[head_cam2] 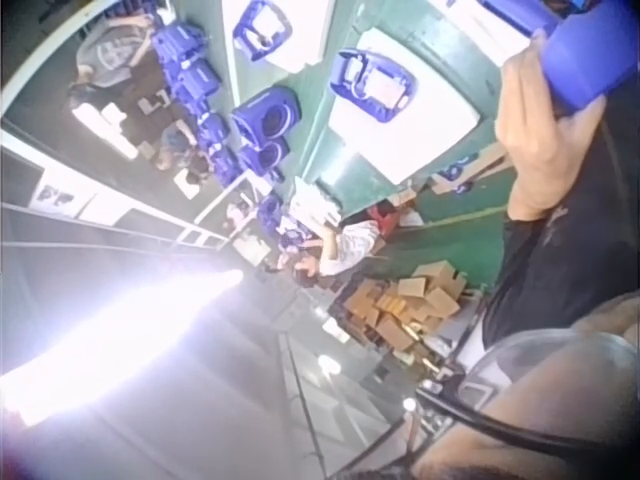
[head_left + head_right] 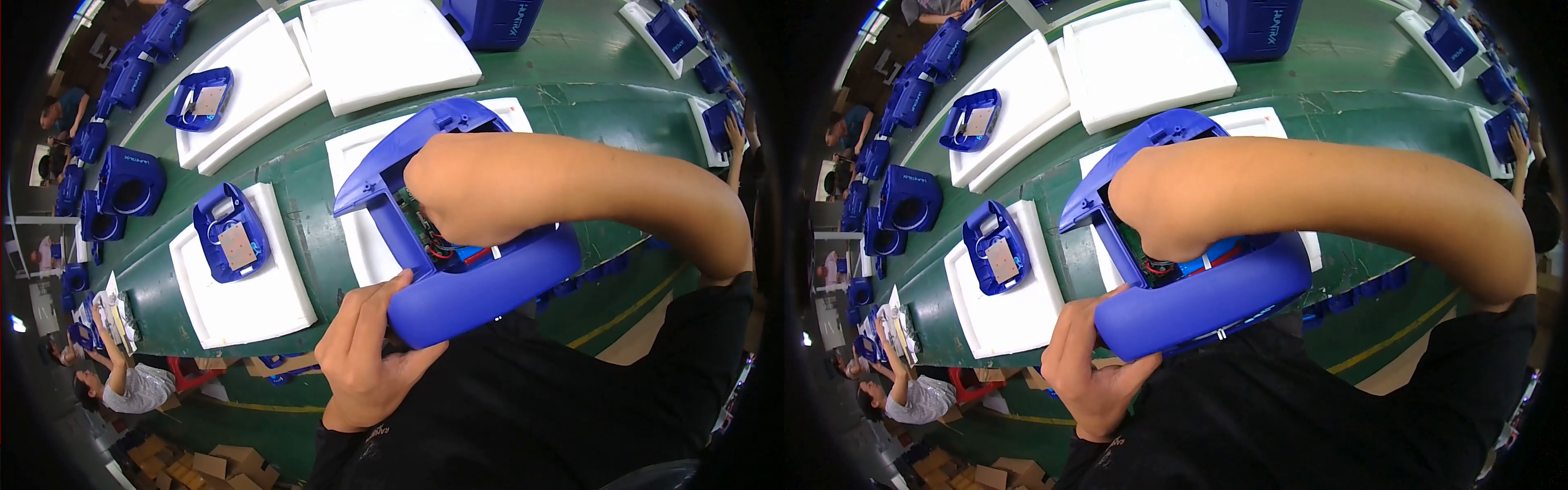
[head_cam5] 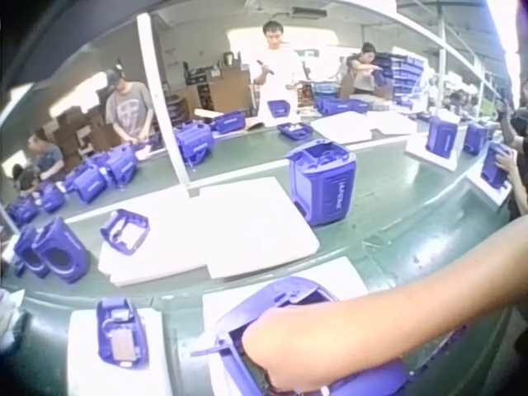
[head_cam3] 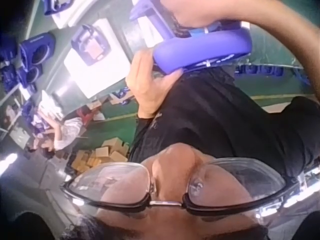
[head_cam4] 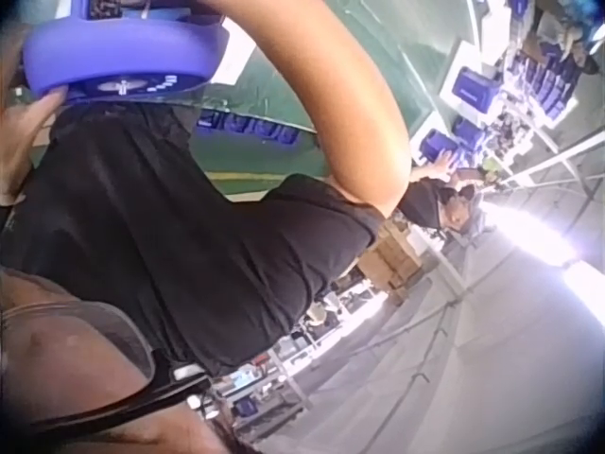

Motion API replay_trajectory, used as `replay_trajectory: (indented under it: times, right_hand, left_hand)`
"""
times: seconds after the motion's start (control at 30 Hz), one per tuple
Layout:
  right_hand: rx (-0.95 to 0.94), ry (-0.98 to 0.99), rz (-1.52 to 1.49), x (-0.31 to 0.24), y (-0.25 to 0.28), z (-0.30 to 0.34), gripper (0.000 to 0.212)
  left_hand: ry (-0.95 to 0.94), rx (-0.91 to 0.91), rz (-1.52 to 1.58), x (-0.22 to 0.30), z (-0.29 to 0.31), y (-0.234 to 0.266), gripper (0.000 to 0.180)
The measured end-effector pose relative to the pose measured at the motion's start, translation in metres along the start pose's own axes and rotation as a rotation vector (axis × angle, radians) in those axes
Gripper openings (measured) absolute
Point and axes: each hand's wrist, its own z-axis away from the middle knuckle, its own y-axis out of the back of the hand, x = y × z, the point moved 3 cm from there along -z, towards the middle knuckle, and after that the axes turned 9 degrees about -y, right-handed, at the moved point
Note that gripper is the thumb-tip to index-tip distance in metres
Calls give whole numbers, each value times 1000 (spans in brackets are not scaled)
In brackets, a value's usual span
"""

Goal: The person assembles a portable electronic device by hand, inserting a circuit board, ribbon cable, rechargeable battery, and control panel into an electronic housing.

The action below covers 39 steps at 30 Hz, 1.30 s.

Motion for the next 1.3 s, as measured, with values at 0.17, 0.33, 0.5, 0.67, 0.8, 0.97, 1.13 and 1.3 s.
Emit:
replay_trajectory:
  times: [0.17, 0.33, 0.5, 0.67, 0.8, 0.97, 1.13, 1.3]
  right_hand:
    - [-5, 18, 61, -6, 2, -1, 15]
    - [-10, -10, 91, -5, 1, 0, 16]
    - [195, -32, -90, 11, 3, 24, 20]
    - [825, 249, -397, 31, -18, 87, 26]
    - [883, 40, -653, 69, -65, 142, 35]
    - [685, 323, -1175, 98, -129, 119, 68]
    - [765, 322, -1256, 98, -100, 78, 56]
    - [828, 325, -1107, 101, -93, 32, 60]
  left_hand:
    - [10, -2, 0, -2, 0, -3, 62]
    - [-2, 17, 8, -4, 0, -6, 61]
    - [19, 7, 25, 0, -1, -5, 64]
    - [99, 23, -20, -11, 14, -4, 68]
    - [105, 68, 35, -4, 1, 1, 71]
    - [288, 256, 134, 1, -8, 1, 70]
    - [316, 315, 268, -34, -41, 1, 51]
    - [616, 170, 71, -32, -66, 12, 39]
